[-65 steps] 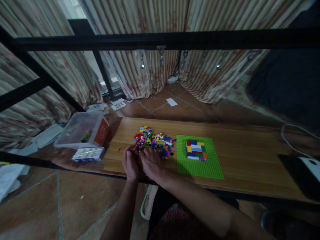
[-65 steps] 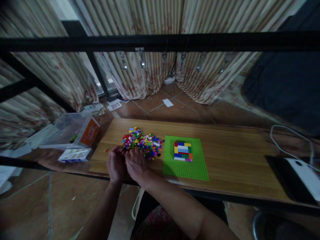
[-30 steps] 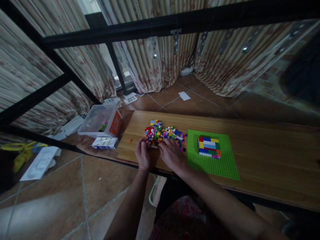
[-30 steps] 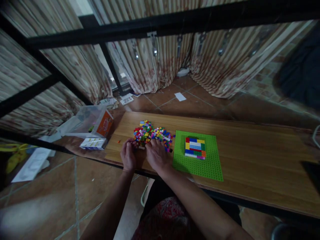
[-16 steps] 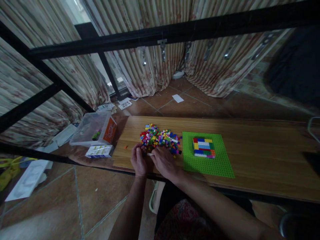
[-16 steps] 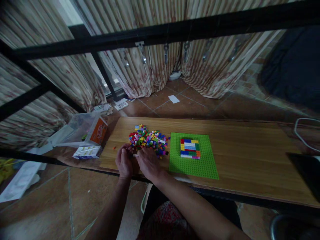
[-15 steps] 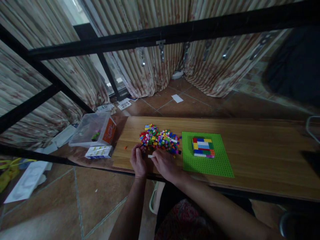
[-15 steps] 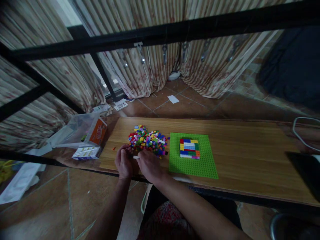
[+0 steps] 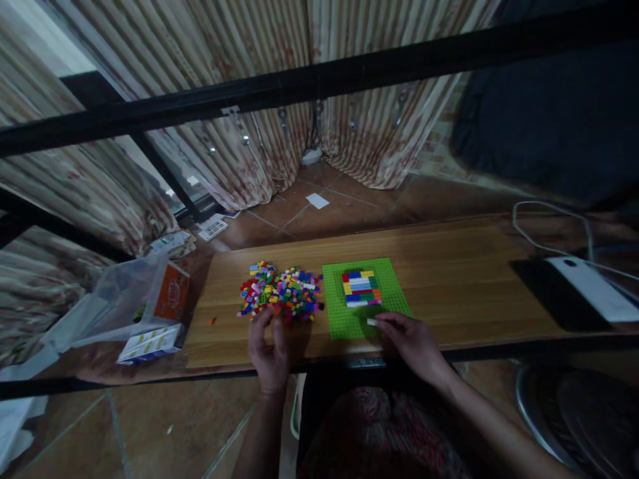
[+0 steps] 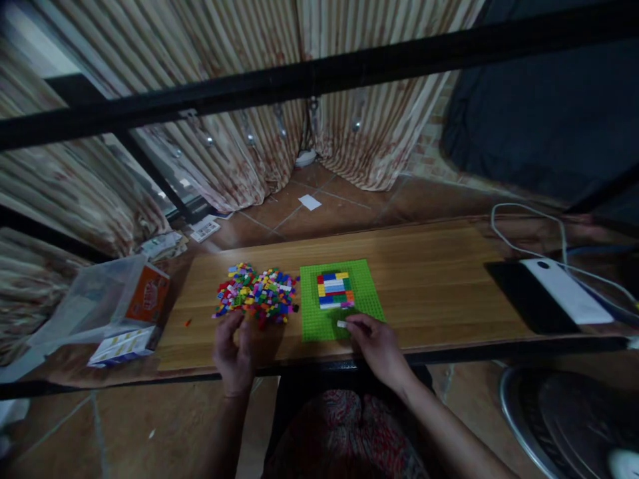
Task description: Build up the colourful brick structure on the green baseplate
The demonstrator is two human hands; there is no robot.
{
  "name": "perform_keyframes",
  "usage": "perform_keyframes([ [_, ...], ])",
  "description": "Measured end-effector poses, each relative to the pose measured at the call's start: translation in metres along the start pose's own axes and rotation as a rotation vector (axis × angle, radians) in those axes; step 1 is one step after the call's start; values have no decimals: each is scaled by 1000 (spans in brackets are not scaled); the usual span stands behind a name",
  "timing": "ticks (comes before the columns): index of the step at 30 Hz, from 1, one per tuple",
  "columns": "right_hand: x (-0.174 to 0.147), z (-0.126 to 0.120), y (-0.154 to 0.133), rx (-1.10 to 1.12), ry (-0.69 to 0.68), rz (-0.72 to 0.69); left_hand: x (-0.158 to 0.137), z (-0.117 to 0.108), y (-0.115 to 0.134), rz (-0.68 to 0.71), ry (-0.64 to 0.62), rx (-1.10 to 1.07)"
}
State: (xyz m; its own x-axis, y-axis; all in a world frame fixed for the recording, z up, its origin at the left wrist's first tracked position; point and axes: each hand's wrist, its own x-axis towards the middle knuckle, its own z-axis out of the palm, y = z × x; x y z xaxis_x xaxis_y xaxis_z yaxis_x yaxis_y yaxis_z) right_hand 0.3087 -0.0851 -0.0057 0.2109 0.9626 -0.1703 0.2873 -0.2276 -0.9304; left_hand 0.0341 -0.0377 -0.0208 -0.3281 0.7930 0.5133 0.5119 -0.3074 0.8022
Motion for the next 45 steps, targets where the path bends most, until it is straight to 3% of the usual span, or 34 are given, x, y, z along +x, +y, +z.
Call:
perform_keyframes([
  [3, 13, -12, 5, 141, 94, 60, -19, 24, 32, 42, -306, -19],
  [5, 23, -15, 4, 194, 115, 42, -27, 42, 48, 86, -433, -7],
  [11, 41, -13, 0, 194, 22, -50, -21, 83, 59, 196, -513, 120],
  [17, 47, -10, 5, 63, 61, -119, -12, 105, 62, 286, -650, 175],
  [30, 51, -7, 2, 213, 38, -55, -12, 124, 56, 309, -616, 135],
  [42, 47, -1, -9, -254, 193, -235, -16, 127, 55, 305, -586, 125],
  [45, 46, -1, -7, -279, 211, -261, -17, 129, 54, 307, -564, 139],
])
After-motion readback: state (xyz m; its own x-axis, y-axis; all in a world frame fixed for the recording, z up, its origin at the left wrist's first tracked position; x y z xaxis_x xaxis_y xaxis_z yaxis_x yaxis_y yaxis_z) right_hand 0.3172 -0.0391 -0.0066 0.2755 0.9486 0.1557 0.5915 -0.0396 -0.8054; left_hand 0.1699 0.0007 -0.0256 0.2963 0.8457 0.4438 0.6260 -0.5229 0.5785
